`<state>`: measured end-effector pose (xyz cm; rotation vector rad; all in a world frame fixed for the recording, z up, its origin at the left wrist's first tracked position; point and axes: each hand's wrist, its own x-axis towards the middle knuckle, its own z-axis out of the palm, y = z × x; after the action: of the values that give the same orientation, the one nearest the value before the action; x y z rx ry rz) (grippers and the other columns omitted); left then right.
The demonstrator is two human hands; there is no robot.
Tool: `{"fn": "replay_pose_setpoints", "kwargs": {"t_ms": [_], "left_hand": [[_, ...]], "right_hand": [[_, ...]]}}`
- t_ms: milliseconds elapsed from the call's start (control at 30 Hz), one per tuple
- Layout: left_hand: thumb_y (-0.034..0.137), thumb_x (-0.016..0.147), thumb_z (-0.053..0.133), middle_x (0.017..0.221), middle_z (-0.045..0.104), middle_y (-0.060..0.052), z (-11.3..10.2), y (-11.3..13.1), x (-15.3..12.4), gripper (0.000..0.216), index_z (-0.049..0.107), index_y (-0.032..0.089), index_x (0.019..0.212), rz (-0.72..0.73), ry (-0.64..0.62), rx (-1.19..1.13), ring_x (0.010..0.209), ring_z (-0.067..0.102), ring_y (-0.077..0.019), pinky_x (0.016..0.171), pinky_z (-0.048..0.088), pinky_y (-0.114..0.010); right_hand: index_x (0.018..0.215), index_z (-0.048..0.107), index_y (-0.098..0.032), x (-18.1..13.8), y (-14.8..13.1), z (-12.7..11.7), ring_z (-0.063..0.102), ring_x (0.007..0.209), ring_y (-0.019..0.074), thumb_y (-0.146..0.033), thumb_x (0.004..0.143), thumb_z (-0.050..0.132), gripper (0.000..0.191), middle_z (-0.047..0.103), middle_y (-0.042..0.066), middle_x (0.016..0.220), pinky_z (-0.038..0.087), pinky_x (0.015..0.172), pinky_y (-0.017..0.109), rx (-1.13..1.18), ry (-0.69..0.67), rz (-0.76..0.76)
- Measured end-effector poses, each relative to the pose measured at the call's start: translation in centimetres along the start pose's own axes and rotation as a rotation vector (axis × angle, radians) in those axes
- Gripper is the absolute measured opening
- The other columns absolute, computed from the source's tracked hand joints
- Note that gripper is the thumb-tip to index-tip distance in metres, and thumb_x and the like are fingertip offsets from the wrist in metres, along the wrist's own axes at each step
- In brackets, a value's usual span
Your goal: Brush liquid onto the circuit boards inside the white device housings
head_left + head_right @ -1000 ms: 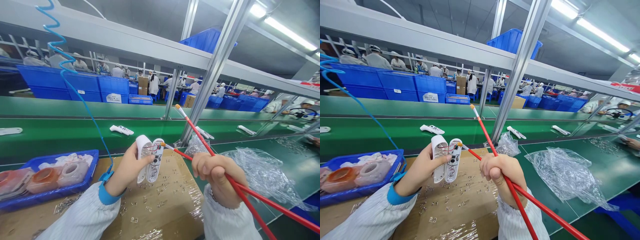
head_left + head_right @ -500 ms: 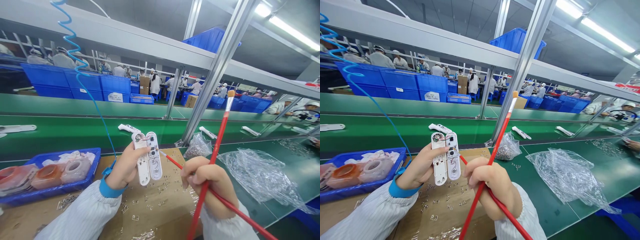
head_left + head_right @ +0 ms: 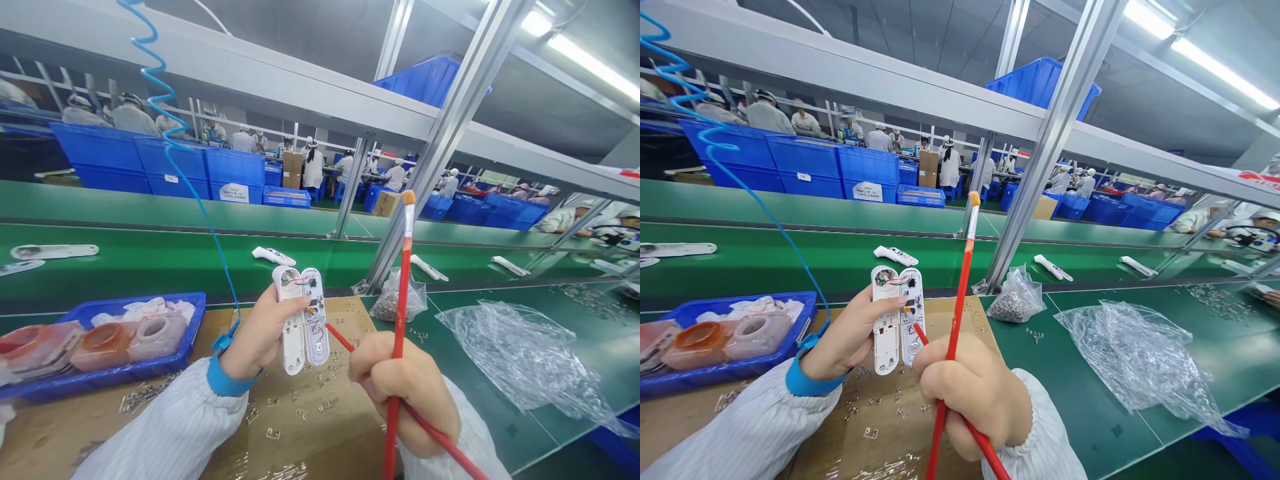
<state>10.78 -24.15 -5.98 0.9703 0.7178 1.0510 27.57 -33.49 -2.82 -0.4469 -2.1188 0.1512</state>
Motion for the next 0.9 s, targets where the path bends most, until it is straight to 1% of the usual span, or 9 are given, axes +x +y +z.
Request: {"fn": "replay_pose_setpoints", "kwargs": {"t_ms": [133, 300, 433, 533, 667, 733, 767, 833, 900], "left_hand": [[0.025, 0.071, 0.072, 0.087, 0.066, -0.005, 0.1, 0.1, -0.2, 0.033, 0.055, 0.017, 0.098, 0.015, 0.0, 0.008, 0.078, 0.065, -0.0227, 0.067, 0.054, -0.038], [0.024, 0.068, 0.074, 0.087, 0.067, -0.005, 0.2, -0.1, -0.1, 0.035, 0.055, 0.017, 0.097, -0.015, 0.01, 0.029, 0.076, 0.066, -0.0236, 0.066, 0.054, -0.037], [0.024, 0.066, 0.075, 0.089, 0.068, -0.007, 0.2, -0.6, 0.1, 0.038, 0.056, 0.016, 0.097, -0.026, 0.017, 0.048, 0.074, 0.066, -0.0235, 0.064, 0.053, -0.036], [0.024, 0.066, 0.075, 0.091, 0.069, -0.008, 0.2, -0.8, 0.2, 0.038, 0.055, 0.016, 0.098, -0.03, 0.014, 0.051, 0.077, 0.067, -0.0244, 0.066, 0.054, -0.036], [0.021, 0.067, 0.074, 0.084, 0.068, -0.005, 0.2, -0.9, 0.5, 0.035, 0.054, 0.016, 0.095, -0.025, 0.003, 0.046, 0.073, 0.066, -0.0217, 0.063, 0.053, -0.034], [0.02, 0.067, 0.073, 0.082, 0.067, -0.004, 0.2, -1.0, 0.7, 0.035, 0.053, 0.016, 0.095, -0.036, -0.002, 0.039, 0.07, 0.066, -0.0206, 0.062, 0.053, -0.033], [0.02, 0.068, 0.073, 0.082, 0.067, -0.005, 0.1, -1.0, 0.7, 0.034, 0.053, 0.016, 0.096, -0.049, -0.009, 0.036, 0.069, 0.066, -0.0204, 0.061, 0.053, -0.033], [0.02, 0.07, 0.071, 0.083, 0.068, -0.006, -0.2, -1.1, 0.9, 0.033, 0.054, 0.016, 0.097, -0.075, -0.025, 0.021, 0.069, 0.066, -0.0206, 0.062, 0.054, -0.034], [0.02, 0.072, 0.07, 0.086, 0.068, -0.007, -0.6, -1.3, 1.2, 0.032, 0.055, 0.015, 0.1, -0.098, -0.035, 0.001, 0.072, 0.067, -0.0213, 0.065, 0.055, -0.035]], "right_hand": [[0.076, 0.04, -0.019, 0.1, 0.0, 0.2, 0.042, 0.059, 0.0103, 0.0, 0.071, 0.033, 0.021, 0.052, 0.002, 0.077, 0.038, 0.05, 0.022, -0.044, -0.014, 0.084], [0.077, 0.039, -0.02, 0.1, 0.7, 0.1, 0.039, 0.055, 0.0093, -0.001, 0.074, 0.032, 0.02, 0.049, 0.0, 0.071, 0.034, 0.047, 0.02, 0.036, -0.063, 0.102], [0.077, 0.037, -0.021, 0.1, 1.1, -0.1, 0.04, 0.058, 0.0099, -0.002, 0.074, 0.032, 0.019, 0.045, -0.001, 0.069, 0.034, 0.049, 0.021, 0.102, -0.09, 0.168], [0.078, 0.036, -0.02, 0.2, 1.2, -0.2, 0.042, 0.06, 0.0097, -0.002, 0.073, 0.032, 0.02, 0.045, -0.001, 0.069, 0.034, 0.05, 0.021, 0.13, -0.101, 0.166], [0.075, 0.037, -0.02, 0.3, 1.6, -0.2, 0.043, 0.06, 0.0099, -0.004, 0.076, 0.035, 0.016, 0.046, -0.001, 0.068, 0.037, 0.052, 0.022, 0.193, -0.092, 0.209], [0.072, 0.038, -0.02, 0.2, 1.9, -0.2, 0.044, 0.059, 0.0091, -0.004, 0.078, 0.038, 0.017, 0.047, -0.001, 0.068, 0.039, 0.051, 0.021, 0.278, -0.047, 0.258], [0.071, 0.038, -0.02, 0.1, 2.1, -0.3, 0.044, 0.056, 0.0081, -0.004, 0.078, 0.04, 0.018, 0.048, -0.002, 0.068, 0.039, 0.049, 0.02, 0.339, 0.005, 0.28], [0.072, 0.039, -0.02, -0.2, 2.5, -0.7, 0.042, 0.05, 0.0058, -0.003, 0.079, 0.043, 0.019, 0.051, -0.002, 0.071, 0.035, 0.041, 0.017, 0.474, 0.156, 0.303], [0.075, 0.04, -0.02, -0.5, 2.8, -1.2, 0.041, 0.044, 0.005, -0.002, 0.078, 0.045, 0.019, 0.054, -0.002, 0.073, 0.033, 0.037, 0.016, 0.553, 0.331, 0.274]]}}
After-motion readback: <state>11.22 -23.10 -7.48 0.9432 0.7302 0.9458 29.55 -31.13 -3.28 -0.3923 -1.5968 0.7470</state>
